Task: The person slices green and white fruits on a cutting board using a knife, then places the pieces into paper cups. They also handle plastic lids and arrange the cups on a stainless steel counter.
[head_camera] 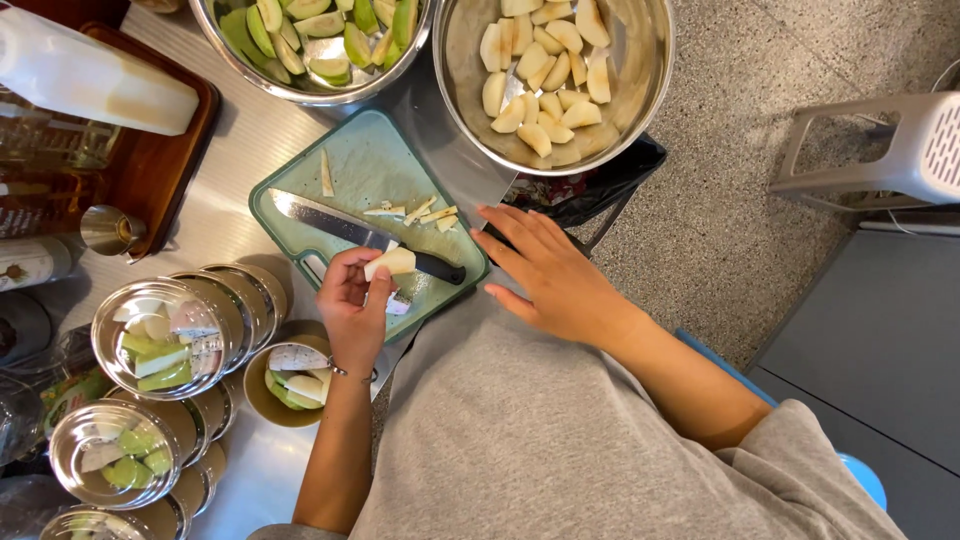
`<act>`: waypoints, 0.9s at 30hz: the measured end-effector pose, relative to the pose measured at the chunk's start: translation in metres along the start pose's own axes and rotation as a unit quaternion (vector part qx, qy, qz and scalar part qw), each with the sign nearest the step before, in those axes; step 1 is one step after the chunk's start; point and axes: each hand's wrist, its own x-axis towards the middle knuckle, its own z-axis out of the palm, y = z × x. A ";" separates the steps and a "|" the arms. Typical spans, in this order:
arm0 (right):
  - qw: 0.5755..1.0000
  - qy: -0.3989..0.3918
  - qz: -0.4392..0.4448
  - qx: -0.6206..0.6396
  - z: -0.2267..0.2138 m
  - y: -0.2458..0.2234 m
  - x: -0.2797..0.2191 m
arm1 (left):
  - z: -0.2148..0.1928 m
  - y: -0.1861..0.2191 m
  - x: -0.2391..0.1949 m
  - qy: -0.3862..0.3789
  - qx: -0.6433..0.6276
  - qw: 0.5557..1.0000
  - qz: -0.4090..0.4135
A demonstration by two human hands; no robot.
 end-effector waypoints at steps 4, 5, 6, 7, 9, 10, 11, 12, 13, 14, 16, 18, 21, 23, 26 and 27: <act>0.997 -0.004 0.043 0.061 -0.005 0.013 -0.002 | 0.000 -0.002 -0.002 0.014 0.000 1.000 -0.002; 0.998 0.001 0.048 0.039 -0.007 0.017 -0.002 | 0.001 -0.001 -0.002 0.015 0.000 1.000 0.000; 0.998 0.006 0.052 0.016 -0.010 0.021 -0.002 | 0.002 -0.001 -0.003 0.016 0.000 1.000 0.002; 0.998 0.012 0.057 -0.007 -0.013 0.024 -0.002 | 0.002 0.000 -0.002 0.011 0.002 1.000 0.006; 0.998 0.002 0.059 -0.026 -0.020 0.031 -0.001 | 0.004 0.002 0.000 0.001 0.005 1.000 0.015; 0.998 -0.003 0.060 -0.036 -0.025 0.035 0.000 | 0.005 0.002 0.002 0.003 0.009 1.000 0.018; 0.998 0.002 0.061 -0.033 -0.027 0.034 -0.003 | 0.005 0.003 -0.001 0.005 0.014 1.000 0.012; 0.998 0.007 0.062 -0.031 -0.029 0.034 -0.005 | 0.004 0.004 -0.005 0.007 0.019 1.000 0.007; 0.997 0.015 0.061 -0.032 -0.033 0.037 -0.004 | 0.005 0.004 -0.004 0.007 0.013 1.000 0.010; 0.997 0.026 0.071 -0.026 -0.037 0.038 -0.004 | 0.006 0.004 -0.003 0.008 0.006 1.000 0.012; 0.995 0.052 0.087 -0.016 -0.045 0.043 0.001 | 0.008 0.004 0.002 0.008 0.000 1.000 0.018; 0.994 0.082 0.070 0.017 -0.049 0.044 0.002 | 0.007 0.006 -0.001 0.007 0.002 1.000 0.011; 0.990 0.113 0.079 0.042 -0.055 0.046 0.003 | 0.009 0.006 0.000 0.001 -0.006 1.000 0.014; 0.987 0.129 0.084 0.042 -0.057 0.049 0.005 | 0.011 0.006 0.002 -0.003 -0.006 1.000 0.020; 0.986 0.141 0.083 0.031 -0.061 0.054 0.006 | 0.011 0.005 0.003 -0.003 -0.005 1.000 0.017; 0.986 0.139 0.087 0.031 -0.062 0.056 0.005 | 0.011 0.005 0.003 -0.003 -0.003 1.000 0.015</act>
